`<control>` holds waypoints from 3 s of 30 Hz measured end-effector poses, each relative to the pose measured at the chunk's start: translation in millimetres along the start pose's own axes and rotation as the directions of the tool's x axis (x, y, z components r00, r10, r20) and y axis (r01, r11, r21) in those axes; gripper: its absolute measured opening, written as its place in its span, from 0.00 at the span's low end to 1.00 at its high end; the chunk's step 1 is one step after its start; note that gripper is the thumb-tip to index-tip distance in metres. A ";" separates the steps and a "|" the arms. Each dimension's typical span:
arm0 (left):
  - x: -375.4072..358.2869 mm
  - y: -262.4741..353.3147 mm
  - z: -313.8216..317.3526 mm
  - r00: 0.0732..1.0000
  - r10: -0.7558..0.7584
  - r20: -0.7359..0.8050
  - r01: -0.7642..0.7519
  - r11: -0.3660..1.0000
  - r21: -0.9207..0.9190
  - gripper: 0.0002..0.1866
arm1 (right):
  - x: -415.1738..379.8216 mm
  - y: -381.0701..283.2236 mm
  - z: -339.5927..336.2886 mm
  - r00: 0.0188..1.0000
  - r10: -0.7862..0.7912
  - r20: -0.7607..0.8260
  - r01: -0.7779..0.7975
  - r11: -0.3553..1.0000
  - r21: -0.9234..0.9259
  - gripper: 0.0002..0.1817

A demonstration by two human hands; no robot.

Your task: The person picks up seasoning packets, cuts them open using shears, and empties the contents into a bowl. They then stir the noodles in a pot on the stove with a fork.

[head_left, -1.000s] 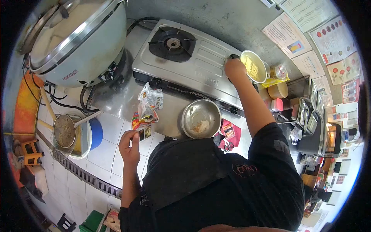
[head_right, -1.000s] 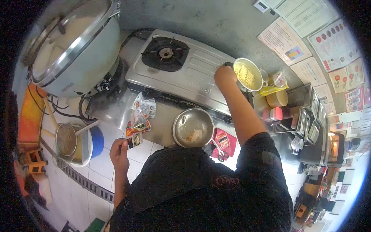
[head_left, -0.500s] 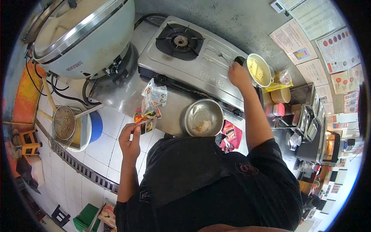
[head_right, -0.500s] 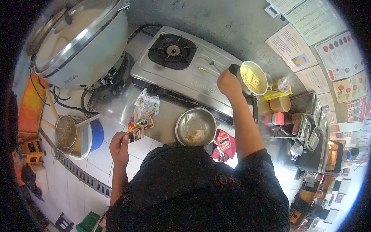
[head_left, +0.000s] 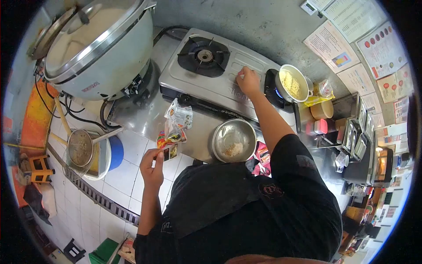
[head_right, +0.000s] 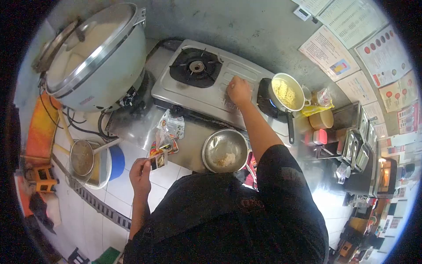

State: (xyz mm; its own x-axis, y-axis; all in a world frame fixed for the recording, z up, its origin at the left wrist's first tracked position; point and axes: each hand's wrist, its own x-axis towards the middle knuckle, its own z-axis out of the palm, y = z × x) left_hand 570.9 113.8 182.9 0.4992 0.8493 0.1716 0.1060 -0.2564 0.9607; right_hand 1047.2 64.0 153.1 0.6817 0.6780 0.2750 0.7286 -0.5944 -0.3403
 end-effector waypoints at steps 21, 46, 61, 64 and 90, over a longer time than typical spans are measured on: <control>17.9 -0.6 18.2 0.991 -0.009 0.130 0.021 0.996 -0.090 0.07 | -45.7 98.4 -198.9 0.965 0.119 -0.232 -0.186 0.937 -0.295 0.15; 63.3 26.2 178.4 0.649 -0.221 0.728 0.678 0.602 -0.421 0.09 | -164.3 31.3 -71.2 0.991 0.128 -0.046 -0.132 0.987 -0.088 0.12; -9.9 81.2 236.4 0.557 -0.098 0.824 0.265 0.962 -0.065 0.13 | -319.8 2.9 -142.5 0.993 0.116 -0.014 -0.082 0.780 0.621 0.07; -17.8 72.0 243.6 0.393 -0.130 0.910 0.474 0.877 -0.079 0.21 | -319.7 19.8 -168.1 0.986 0.126 -0.108 -0.012 0.702 0.712 0.08; -69.1 48.0 341.9 0.295 -0.027 0.955 -0.218 0.971 0.095 0.37 | -389.9 89.0 -242.4 0.969 0.243 -0.039 -0.130 0.640 0.757 0.18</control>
State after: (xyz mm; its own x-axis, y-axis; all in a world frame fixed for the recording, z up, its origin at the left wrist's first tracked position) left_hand 835.4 -115.0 142.6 0.9656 -0.1836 -0.1841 0.0760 -0.4778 0.8752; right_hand 862.6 -358.0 233.6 0.8404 0.4958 0.2188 0.3269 -0.1418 -0.9344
